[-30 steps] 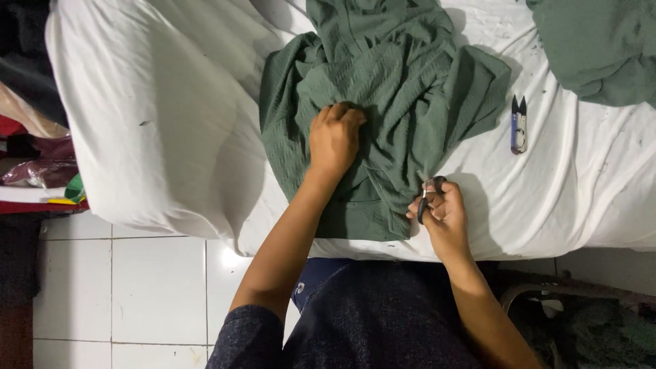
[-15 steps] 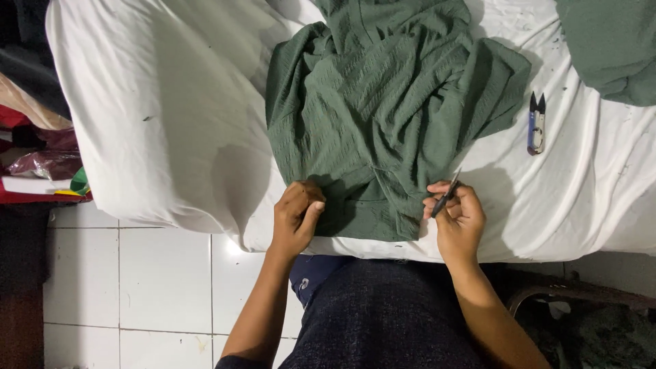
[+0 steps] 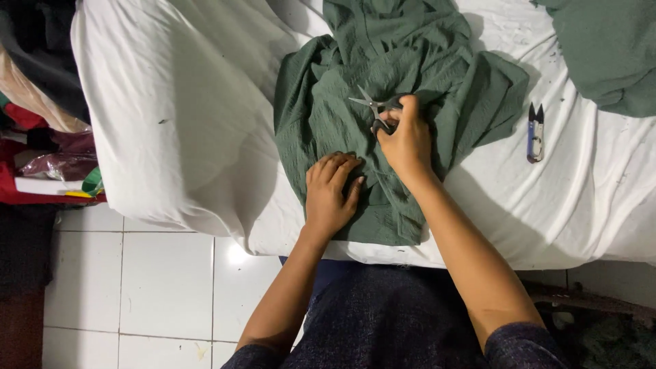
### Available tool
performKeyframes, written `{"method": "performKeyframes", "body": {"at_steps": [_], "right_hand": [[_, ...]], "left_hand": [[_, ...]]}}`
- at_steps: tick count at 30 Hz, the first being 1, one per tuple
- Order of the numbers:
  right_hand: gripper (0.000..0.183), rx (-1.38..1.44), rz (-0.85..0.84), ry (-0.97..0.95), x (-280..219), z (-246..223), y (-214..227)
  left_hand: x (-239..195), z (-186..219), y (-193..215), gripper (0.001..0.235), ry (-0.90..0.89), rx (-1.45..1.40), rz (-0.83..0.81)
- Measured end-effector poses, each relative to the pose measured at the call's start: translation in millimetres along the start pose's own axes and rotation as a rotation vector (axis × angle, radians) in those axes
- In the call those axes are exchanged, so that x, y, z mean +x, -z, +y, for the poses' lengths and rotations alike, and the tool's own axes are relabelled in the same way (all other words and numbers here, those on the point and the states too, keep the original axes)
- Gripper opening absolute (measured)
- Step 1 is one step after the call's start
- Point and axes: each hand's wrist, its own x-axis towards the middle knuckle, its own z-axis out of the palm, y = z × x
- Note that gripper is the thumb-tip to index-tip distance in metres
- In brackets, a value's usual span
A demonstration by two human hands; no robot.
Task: The person uses scissors to cut a green piece of fabric on a white surface. They repeatedly fold, smooth, and trim the fabric, removing excess material and shaping the edges throughout the video.
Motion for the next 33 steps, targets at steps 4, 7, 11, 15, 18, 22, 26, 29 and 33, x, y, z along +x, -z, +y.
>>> {"method": "performKeyframes", "body": {"at_steps": [4,7,11,15,18,22,26,29,33], "right_hand": [[0.05,-0.083,0.086,0.048,-4,-2,-5],[0.05,0.067,0.166,-0.027,-2,1,7],[0.045,0.614,0.071,0.01,-18,10,38],[0.037,1.134,-0.407,-0.144,-69,21,87],[0.045,1.093,-0.678,-0.071,-105,43,104],[0.042,0.914,-0.406,-0.09,-113,19,93],[0.055,0.904,-0.293,-0.173,-116,23,69],[0.055,0.855,-0.252,-0.175,-119,26,63],[0.051,0.881,-0.154,-0.162,-120,26,64]], "left_hand": [[-2,-2,-3,0.027,0.003,-0.006,0.033],[0,-4,-5,0.026,-0.002,-0.001,0.04],[-3,-6,-6,0.028,0.013,-0.005,0.024],[0,-2,-3,0.028,0.032,-0.042,0.026],[1,-2,-2,0.029,0.042,-0.072,0.021],[8,8,-2,0.027,0.03,-0.047,0.03],[10,11,-9,0.011,-0.013,-0.013,0.113],[3,-3,-20,0.006,0.02,-0.044,0.168],[-4,-19,-29,0.007,0.05,-0.168,0.221]]}}
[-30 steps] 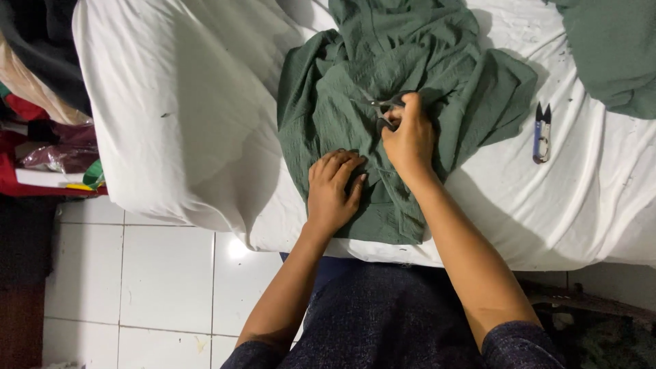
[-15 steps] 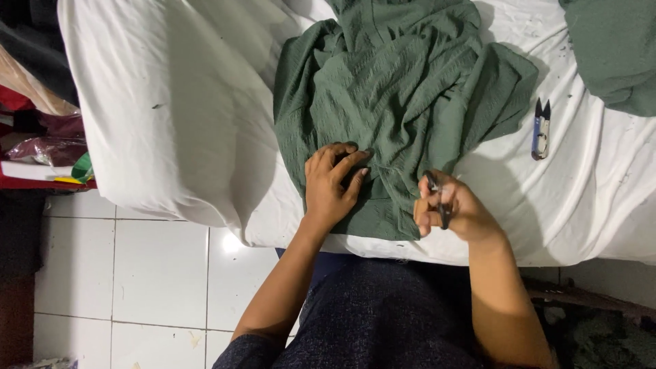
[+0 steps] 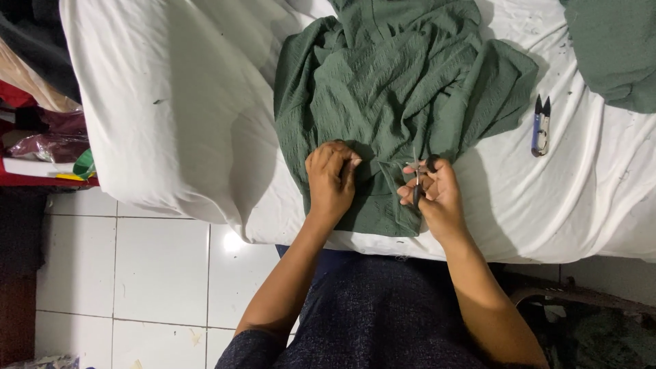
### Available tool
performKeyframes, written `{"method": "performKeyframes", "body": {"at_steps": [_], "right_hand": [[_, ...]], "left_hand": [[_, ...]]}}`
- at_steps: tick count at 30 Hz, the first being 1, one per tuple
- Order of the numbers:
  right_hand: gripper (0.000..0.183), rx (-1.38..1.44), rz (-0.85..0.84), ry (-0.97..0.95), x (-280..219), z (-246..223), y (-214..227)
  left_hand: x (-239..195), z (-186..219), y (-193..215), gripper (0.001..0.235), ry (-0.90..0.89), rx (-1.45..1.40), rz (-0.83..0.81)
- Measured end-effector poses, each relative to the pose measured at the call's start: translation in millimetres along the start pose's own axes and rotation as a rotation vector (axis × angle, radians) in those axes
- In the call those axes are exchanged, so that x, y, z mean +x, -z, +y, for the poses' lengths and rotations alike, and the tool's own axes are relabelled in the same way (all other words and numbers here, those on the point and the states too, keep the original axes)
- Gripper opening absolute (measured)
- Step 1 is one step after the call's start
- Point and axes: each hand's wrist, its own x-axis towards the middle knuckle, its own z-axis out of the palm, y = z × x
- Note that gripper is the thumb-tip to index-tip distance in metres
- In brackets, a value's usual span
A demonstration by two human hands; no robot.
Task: The person uses scissors to cut a green piece of fabric on a white surface. They repeatedly fold, smooth, and trim the fabric, removing excess material and shaping the edges throughout the video.
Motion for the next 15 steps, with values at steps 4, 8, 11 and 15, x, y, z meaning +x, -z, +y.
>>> {"method": "performKeyframes", "body": {"at_steps": [4,8,11,15], "right_hand": [[0.046,-0.005,0.075,0.002,-4,-13,-11],[0.041,-0.362,0.152,0.101,2,-27,-29],[0.045,-0.676,0.187,0.215,20,-10,-42],[0.056,-1.094,0.144,0.216,41,24,-54]], "left_hand": [[-6,8,14,0.005,0.011,-0.08,-0.034],[-10,7,19,0.005,0.021,-0.198,0.014],[-9,7,23,0.01,0.067,-0.3,0.046],[-9,3,26,0.015,0.105,-0.361,0.063]]}}
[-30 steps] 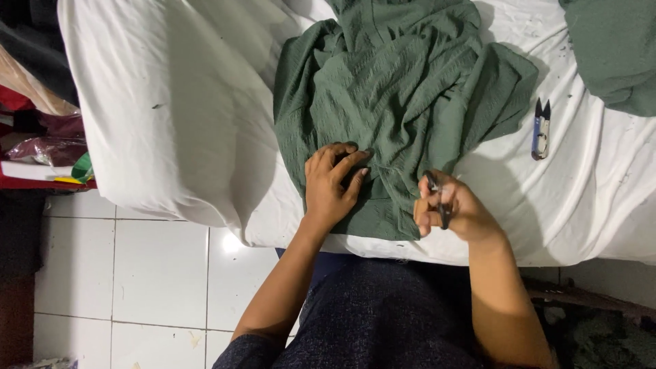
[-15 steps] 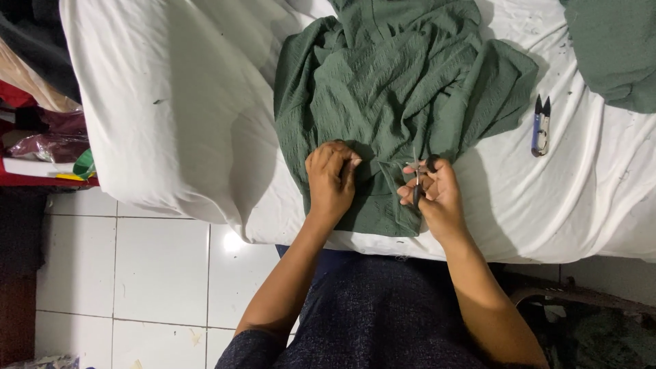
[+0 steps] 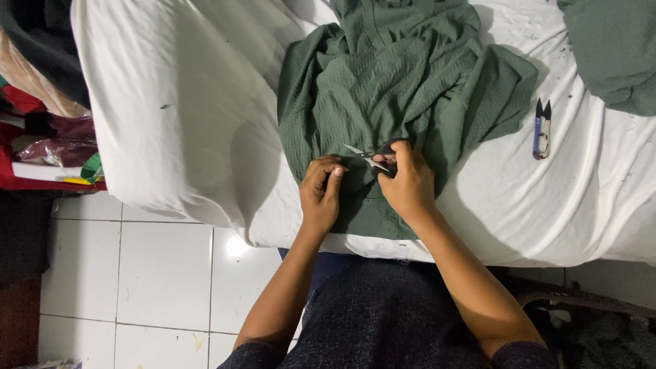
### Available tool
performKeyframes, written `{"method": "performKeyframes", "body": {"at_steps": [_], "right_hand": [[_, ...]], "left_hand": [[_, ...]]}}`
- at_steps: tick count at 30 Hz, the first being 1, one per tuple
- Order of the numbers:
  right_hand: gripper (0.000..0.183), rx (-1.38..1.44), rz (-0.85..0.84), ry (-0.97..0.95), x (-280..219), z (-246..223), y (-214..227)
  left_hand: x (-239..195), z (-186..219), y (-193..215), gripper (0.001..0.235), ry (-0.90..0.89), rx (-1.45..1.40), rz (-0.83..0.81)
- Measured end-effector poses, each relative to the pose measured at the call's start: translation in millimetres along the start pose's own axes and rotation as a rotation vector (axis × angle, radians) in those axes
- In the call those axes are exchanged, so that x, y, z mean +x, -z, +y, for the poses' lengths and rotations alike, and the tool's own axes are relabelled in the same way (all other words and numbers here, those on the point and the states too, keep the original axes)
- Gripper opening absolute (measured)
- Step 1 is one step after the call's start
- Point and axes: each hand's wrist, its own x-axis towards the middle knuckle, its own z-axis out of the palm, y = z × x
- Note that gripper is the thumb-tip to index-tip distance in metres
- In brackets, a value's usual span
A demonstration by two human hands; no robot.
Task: The person uses scissors to cut a green piece of fabric on a white surface. They repeatedly fold, smooth, and trim the fabric, removing excess material and shaping the edges throughout the video.
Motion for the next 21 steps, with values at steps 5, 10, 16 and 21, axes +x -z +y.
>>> {"method": "performKeyframes", "body": {"at_steps": [5,10,16,21], "right_hand": [[0.045,0.464,0.002,-0.17,6,-6,12],[0.037,0.793,0.008,-0.12,1,-10,37],[0.038,1.018,0.027,-0.195,-10,-11,50],[0.049,0.984,0.043,-0.277,-32,-7,66]], "left_hand": [[1,2,-2,0.012,-0.009,0.034,-0.001],[5,10,-2,0.017,-0.065,-0.003,-0.032],[2,13,-2,0.015,-0.073,0.01,-0.035],[8,31,-10,0.018,-0.097,0.237,-0.088]]}}
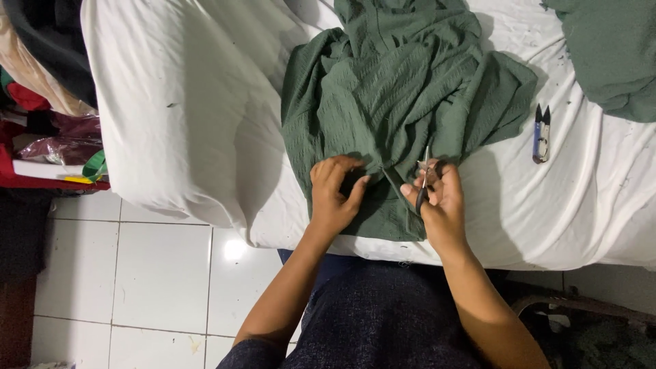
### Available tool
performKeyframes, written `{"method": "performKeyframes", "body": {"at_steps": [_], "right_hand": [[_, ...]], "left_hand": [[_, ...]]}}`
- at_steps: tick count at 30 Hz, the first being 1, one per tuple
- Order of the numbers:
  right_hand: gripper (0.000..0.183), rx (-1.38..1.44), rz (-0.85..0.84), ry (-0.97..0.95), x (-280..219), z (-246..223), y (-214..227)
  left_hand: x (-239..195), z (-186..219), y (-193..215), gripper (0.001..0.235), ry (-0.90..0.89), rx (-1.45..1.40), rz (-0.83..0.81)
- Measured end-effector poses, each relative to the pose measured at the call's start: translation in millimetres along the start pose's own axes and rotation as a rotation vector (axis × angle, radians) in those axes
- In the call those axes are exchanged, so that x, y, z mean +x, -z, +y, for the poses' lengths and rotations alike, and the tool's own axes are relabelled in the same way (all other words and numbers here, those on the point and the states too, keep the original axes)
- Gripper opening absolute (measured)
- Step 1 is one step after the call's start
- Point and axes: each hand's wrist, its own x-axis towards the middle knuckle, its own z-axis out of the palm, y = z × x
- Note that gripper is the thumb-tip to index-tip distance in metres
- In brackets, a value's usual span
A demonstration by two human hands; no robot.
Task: The person uses scissors to cut a green piece of fabric on a white surface. They repeatedly fold, smooth, and trim the fabric, removing excess material and shaping the edges throughout the video.
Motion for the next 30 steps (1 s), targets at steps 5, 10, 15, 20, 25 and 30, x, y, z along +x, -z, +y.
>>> {"method": "performKeyframes", "body": {"at_steps": [5,10,15,20,25,30], "right_hand": [[0.058,-0.255,-0.118,-0.003,-21,-11,17],[0.06,-0.309,-0.244,-0.151,-33,-31,23],[0.036,-0.078,-0.26,-0.375,-46,18,31],[0.039,0.144,-0.386,-0.52,-48,-11,7],[0.039,0.158,-0.462,-0.524,-45,-5,11],[0.034,0.218,-0.394,-0.572,-48,8,15]], "left_hand": [[12,11,-11,0.021,-0.082,0.189,-0.059],[10,-1,-21,0.009,-0.102,0.205,-0.009],[-3,-24,-27,0.007,0.096,0.139,-0.02],[-1,-16,-20,0.005,0.084,0.12,-0.034],[8,6,-21,0.019,-0.064,0.246,-0.096],[-1,-22,-33,0.008,-0.036,0.248,-0.036]]}}
